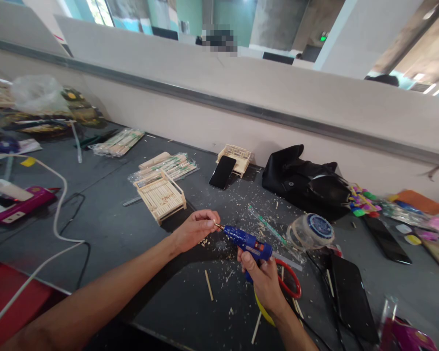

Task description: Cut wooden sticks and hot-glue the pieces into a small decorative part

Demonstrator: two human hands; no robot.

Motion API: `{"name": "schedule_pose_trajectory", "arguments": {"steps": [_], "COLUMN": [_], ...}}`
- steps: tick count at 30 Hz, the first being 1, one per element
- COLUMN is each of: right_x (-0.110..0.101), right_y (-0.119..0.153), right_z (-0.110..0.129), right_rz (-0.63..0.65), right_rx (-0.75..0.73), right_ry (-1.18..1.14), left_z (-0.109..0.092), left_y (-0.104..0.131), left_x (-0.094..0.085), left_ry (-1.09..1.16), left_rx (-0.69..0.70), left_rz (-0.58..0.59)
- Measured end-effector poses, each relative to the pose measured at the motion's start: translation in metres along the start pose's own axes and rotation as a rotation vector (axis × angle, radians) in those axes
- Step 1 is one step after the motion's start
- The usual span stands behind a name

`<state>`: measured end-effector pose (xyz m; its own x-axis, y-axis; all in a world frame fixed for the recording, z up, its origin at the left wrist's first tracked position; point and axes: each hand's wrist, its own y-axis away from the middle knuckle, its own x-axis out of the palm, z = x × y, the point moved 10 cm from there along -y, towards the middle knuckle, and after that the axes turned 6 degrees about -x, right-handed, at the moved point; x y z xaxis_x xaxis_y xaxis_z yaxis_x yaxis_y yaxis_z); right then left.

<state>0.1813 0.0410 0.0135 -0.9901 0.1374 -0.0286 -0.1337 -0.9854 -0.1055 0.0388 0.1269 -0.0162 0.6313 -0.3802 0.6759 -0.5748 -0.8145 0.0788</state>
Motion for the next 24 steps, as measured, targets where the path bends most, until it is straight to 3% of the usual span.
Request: {"name": "schedule_pose_trajectory", "arguments": {"steps": [24], "right_x": [-0.003], "right_y": [0.0006], "right_z": [-0.0023], "right_rz": [-0.021], "right_rx": [-0.028], "right_ry": [0.019], "left_z": [-0.0019], "left_y": [-0.0001], "left_x": [-0.0001], "left_ry": [-0.012], "left_rx": [0.022], "left_rz": [-0.002]}}
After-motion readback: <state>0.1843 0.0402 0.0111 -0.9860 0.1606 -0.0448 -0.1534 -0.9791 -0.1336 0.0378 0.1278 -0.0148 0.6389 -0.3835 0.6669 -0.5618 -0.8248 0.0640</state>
